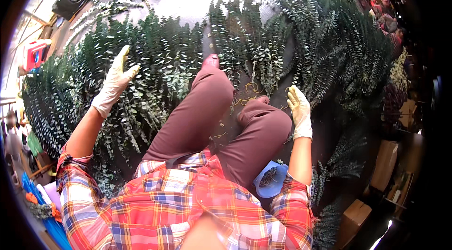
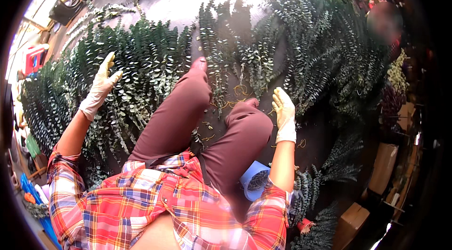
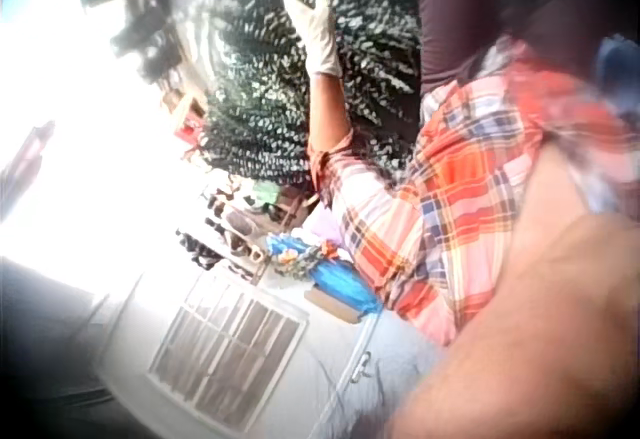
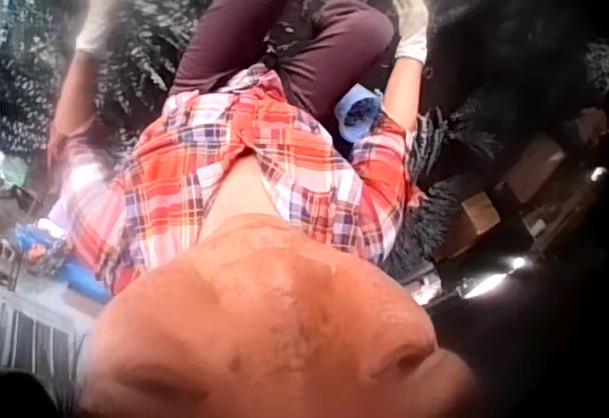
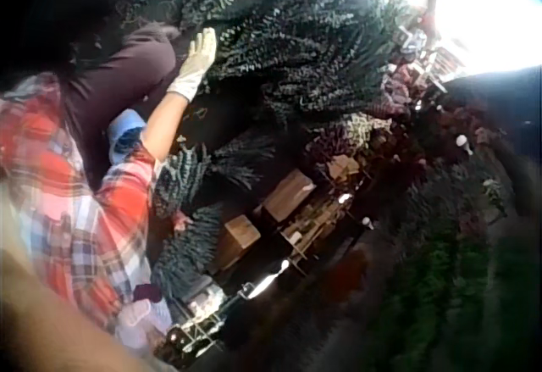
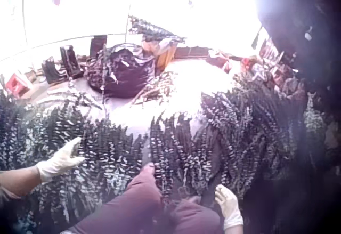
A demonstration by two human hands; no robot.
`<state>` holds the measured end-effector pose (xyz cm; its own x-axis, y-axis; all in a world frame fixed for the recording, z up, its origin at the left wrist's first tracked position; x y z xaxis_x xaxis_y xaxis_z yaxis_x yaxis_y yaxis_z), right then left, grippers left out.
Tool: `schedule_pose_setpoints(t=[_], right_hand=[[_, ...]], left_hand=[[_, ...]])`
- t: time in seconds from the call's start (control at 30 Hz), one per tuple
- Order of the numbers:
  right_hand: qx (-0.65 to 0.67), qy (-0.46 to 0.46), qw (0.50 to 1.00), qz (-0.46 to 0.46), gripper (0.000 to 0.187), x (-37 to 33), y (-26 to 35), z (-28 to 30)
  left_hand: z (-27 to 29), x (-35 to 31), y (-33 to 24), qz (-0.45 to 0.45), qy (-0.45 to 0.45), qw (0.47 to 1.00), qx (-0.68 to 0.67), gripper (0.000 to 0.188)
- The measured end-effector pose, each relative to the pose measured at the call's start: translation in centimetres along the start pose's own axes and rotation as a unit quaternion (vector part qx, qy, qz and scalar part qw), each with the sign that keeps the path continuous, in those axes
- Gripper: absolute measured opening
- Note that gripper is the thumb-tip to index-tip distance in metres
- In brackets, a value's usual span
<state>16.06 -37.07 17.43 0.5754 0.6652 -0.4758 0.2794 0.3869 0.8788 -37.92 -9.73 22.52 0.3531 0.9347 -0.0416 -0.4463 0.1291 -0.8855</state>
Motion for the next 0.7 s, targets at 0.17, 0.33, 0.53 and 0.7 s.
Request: schedule_pose_setpoints(t=[0.17,0.33,0.53,0.7], right_hand=[[-0.051,-0.073,0.992,-0.089,0.058,5.2,-7.6,2.5],[-0.174,-0.099,0.978,-0.061,0.08,13.4,-10.0,2.3],[-0.276,-0.111,0.955,0.0,0.035,24.6,-11.0,0.9],[-0.327,-0.109,0.936,0.068,0.04,31.8,-10.2,-2.1]], left_hand=[[-14.5,7.6,2.1,0.159,0.162,0.948,-0.224,0.07],[-26.9,14.2,8.0,0.305,0.211,0.916,-0.153,0.082],[-36.5,20.3,12.7,0.254,0.156,0.933,-0.204,0.082],[-41.9,21.8,6.6,0.085,0.084,0.982,-0.146,0.075]])
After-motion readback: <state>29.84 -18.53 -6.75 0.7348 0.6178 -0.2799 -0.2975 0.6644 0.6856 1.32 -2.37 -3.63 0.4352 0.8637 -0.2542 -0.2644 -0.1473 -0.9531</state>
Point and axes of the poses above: each hand's wrist, its own x-axis towards the middle knuckle, its own z-axis out of the back of the hand, y = z × x, the point moved 5 cm from there along x, towards the middle knuckle, and after that the axes turned 8 degrees about -x, right-handed, at the moved point
